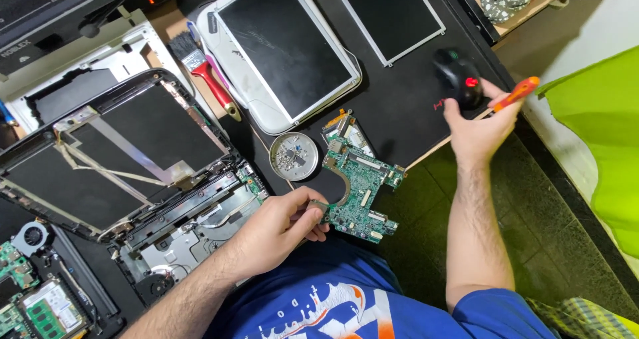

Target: The person uses a screwdriver to remove screws from a disassembled laptop chassis, detaching a small circuit board. They then place the laptop lid on the workbench and handle the main motherboard, moving it aside to clear the workspace.

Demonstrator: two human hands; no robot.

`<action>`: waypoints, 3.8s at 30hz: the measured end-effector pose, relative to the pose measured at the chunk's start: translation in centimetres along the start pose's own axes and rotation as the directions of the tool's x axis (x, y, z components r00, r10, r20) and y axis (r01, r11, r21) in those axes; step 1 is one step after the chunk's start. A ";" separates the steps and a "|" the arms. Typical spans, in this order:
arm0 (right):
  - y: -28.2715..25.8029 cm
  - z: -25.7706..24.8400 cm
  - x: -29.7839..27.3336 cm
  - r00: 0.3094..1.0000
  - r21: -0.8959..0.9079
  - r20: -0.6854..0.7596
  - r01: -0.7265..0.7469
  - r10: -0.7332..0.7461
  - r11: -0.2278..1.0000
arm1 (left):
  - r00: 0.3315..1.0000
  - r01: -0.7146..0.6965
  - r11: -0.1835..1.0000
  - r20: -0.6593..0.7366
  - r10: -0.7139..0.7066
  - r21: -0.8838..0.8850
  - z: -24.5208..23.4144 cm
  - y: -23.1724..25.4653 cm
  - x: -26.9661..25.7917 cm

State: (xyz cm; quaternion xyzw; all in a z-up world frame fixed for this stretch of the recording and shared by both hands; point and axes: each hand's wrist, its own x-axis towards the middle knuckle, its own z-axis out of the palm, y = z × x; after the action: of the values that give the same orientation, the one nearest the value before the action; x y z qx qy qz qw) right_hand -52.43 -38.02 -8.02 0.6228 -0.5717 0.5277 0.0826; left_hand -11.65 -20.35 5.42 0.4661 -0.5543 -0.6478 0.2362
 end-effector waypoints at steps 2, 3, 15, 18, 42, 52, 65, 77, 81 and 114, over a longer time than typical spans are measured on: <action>3.2 -0.9 0.2 1.000 -0.003 0.009 0.014 -0.014 1.000 | 1.000 0.011 1.000 0.014 -0.011 -0.006 0.0 -0.2 0.6; 4.7 -1.4 0.2 0.999 -0.004 0.019 0.028 -0.028 1.000 | 0.999 0.022 1.000 0.026 -0.022 -0.013 0.1 -0.3 0.9; -2.2 -8.2 -10.3 0.687 0.613 0.679 -0.725 0.259 0.316 | 0.995 -0.033 0.982 0.103 0.014 0.184 -1.0 0.7 13.9; -1.3 -8.5 -10.9 0.663 0.589 0.675 -0.748 0.322 0.306 | 0.993 -0.056 0.982 0.110 0.036 0.180 -0.5 1.2 16.3; -0.7 -6.0 -11.5 0.662 0.371 0.561 -0.738 0.497 0.563 | 0.920 -0.073 0.368 -0.081 0.385 0.927 2.1 1.1 20.6; -11.4 -8.3 -8.7 0.764 0.538 0.596 -0.607 0.246 0.585 | 0.910 -0.386 0.345 0.292 0.294 0.856 3.0 0.8 -1.0; -27.8 1.0 -15.5 0.512 0.707 0.703 -0.585 -0.495 0.398 | 0.601 -0.150 0.834 -0.621 0.503 0.531 0.8 -16.0 -23.0; -35.8 2.4 -15.7 0.433 0.629 0.777 -0.500 -0.457 0.596 | 0.288 0.240 0.704 -0.742 0.605 0.668 -2.6 -19.7 -24.3; -34.7 2.9 -15.7 0.500 0.622 0.775 -0.493 -0.386 0.609 | 0.414 0.248 0.675 -0.706 0.575 0.695 -3.4 -19.9 -22.7; -39.3 7.4 -16.2 0.444 0.677 0.725 -0.317 -0.527 0.664 | 0.487 0.187 0.687 -0.673 0.556 0.702 -3.9 -19.3 -22.5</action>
State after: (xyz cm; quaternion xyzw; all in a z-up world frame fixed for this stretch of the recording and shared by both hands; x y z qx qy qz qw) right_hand -13.44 -20.09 -3.69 0.8149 -0.2138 0.2942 -0.4513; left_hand 5.98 1.49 -4.85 0.7035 -0.6135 -0.0357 0.3570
